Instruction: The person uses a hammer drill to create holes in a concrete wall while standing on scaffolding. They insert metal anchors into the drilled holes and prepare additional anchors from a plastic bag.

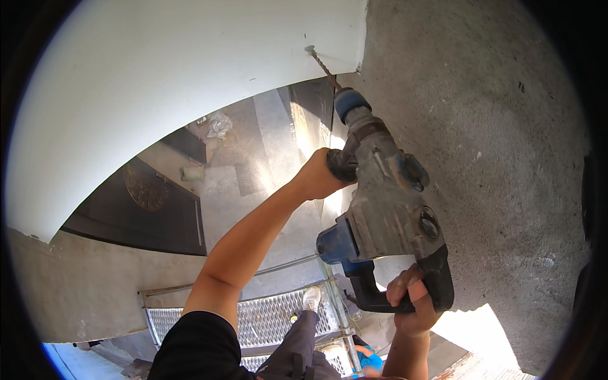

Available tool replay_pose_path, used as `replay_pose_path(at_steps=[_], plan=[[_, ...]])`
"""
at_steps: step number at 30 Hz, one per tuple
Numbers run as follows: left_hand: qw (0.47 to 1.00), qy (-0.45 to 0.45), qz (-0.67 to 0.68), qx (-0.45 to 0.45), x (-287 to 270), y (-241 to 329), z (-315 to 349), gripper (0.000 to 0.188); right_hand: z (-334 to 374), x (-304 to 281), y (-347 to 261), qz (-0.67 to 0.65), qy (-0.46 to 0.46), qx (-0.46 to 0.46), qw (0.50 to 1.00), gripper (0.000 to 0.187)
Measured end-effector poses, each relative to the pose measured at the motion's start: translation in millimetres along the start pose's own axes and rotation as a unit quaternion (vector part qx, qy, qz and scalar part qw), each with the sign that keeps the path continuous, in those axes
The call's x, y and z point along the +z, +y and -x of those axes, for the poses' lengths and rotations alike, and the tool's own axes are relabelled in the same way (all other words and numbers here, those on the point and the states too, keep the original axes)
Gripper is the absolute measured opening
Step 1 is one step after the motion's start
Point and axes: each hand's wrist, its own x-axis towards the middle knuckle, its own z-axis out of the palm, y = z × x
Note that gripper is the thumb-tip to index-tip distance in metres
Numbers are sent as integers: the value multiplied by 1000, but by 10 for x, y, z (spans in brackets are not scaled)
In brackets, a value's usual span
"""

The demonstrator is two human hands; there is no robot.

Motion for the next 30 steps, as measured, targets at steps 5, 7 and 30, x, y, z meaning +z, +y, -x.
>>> replay_pose_path(at_steps=[5,7,30], plan=[[1000,-8,-3,-21,-16,57,10,32,-19,-5,-3,4,-13,0,1000,13],[999,-14,-6,-31,-27,70,12,33,-23,-10,-2,-2,-15,5,1000,14],[999,-5,-23,-35,8,70,-19,31,-41,-128,47,-62,-7,11,998,8]])
